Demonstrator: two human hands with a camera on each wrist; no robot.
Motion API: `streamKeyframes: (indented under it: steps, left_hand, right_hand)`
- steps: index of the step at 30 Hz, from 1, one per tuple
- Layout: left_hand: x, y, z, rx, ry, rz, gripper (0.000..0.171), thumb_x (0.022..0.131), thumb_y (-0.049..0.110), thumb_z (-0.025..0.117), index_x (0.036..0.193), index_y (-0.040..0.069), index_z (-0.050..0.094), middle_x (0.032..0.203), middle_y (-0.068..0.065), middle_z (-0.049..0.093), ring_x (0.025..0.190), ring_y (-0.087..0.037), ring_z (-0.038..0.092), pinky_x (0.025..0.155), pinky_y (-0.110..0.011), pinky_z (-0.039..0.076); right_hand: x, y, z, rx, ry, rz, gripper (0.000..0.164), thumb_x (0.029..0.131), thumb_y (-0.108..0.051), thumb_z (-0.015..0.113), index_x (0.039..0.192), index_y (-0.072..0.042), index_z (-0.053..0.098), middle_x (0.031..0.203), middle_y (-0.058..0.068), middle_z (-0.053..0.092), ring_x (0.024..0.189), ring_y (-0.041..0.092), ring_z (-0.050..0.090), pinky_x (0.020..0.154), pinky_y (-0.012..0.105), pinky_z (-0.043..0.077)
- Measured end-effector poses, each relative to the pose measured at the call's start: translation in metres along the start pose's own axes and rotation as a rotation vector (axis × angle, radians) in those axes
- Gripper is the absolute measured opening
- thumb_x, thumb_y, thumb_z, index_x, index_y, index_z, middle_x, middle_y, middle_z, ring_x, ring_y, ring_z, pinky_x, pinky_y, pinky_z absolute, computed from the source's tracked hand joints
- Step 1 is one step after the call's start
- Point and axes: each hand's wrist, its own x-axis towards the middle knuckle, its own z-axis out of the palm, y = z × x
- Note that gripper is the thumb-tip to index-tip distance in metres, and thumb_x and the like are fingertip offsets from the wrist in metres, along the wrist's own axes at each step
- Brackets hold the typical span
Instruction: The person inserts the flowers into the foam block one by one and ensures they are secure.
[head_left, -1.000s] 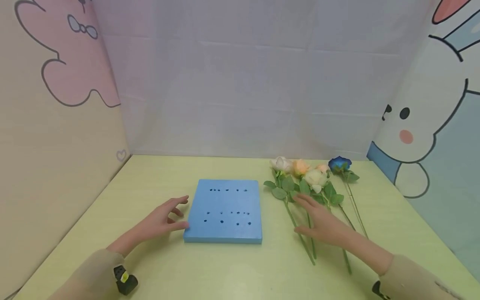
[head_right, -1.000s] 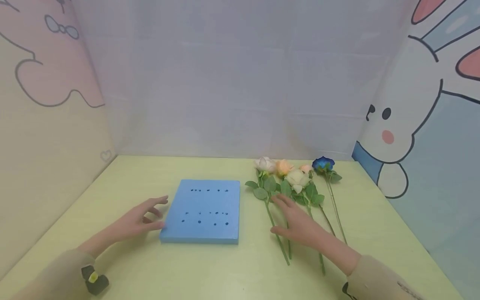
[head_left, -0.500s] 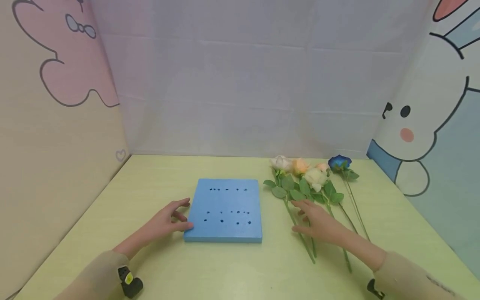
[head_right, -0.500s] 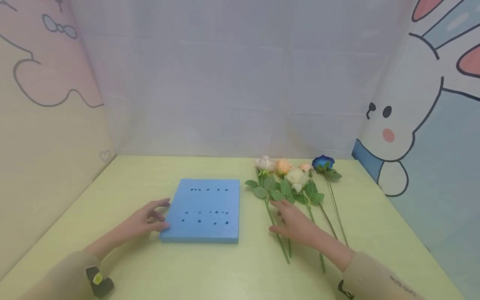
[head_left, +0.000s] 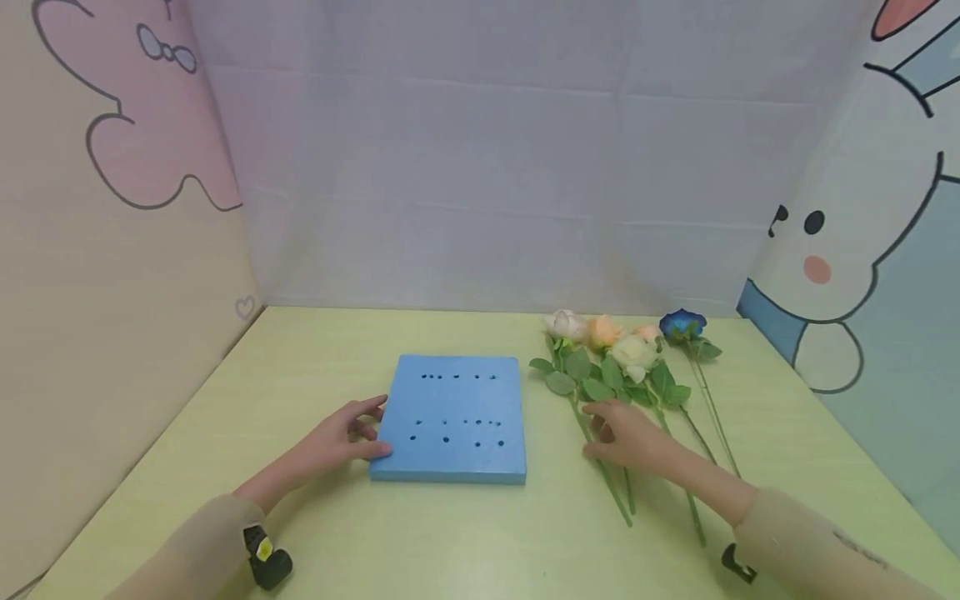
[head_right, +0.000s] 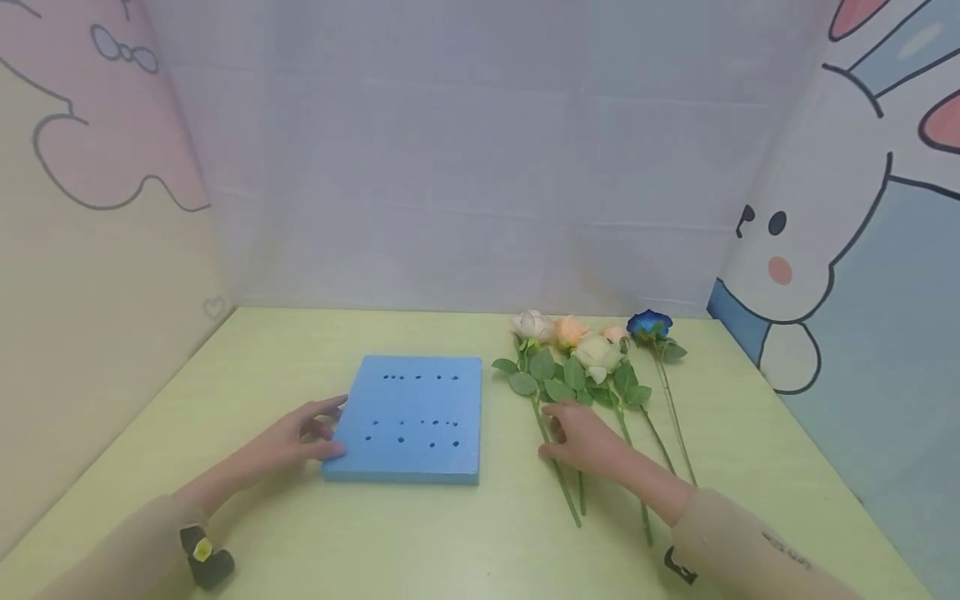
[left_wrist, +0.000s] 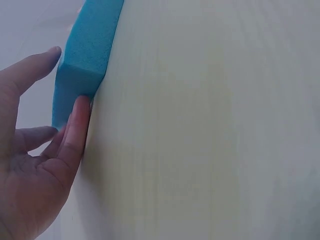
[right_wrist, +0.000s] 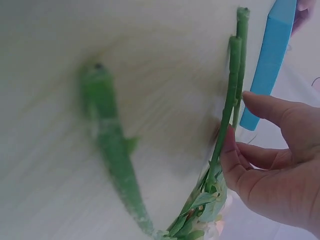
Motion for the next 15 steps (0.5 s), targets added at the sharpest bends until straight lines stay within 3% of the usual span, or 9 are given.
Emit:
streamKeyframes:
  steps: [10, 15]
  left_hand:
    - [0.001, 0.001, 0.002, -0.007, -0.003, 0.011, 0.087, 0.085, 0.032, 0.077, 0.155, 0.007, 0.03, 0.132, -0.015, 0.054, 0.109, -0.022, 0.057, 0.089, -0.037, 0.045]
    - [0.003, -0.005, 0.004, -0.002, 0.001, -0.025, 0.09, 0.085, 0.036, 0.076, 0.157, 0.017, 0.026, 0.134, -0.012, 0.052, 0.111, -0.021, 0.054, 0.089, -0.035, 0.044]
  right_hand:
    - [0.01, -0.012, 0.001, 0.011, -0.051, 0.12, 0.056, 0.078, -0.004, 0.076, 0.127, 0.015, 0.056, 0.092, 0.011, 0.068, 0.076, 0.014, 0.06, 0.066, 0.029, 0.049]
    - [0.014, -0.012, 0.001, 0.061, -0.085, 0.168, 0.057, 0.077, -0.003, 0.073, 0.129, 0.013, 0.055, 0.087, 0.008, 0.069, 0.07, 0.014, 0.064, 0.064, 0.028, 0.051]
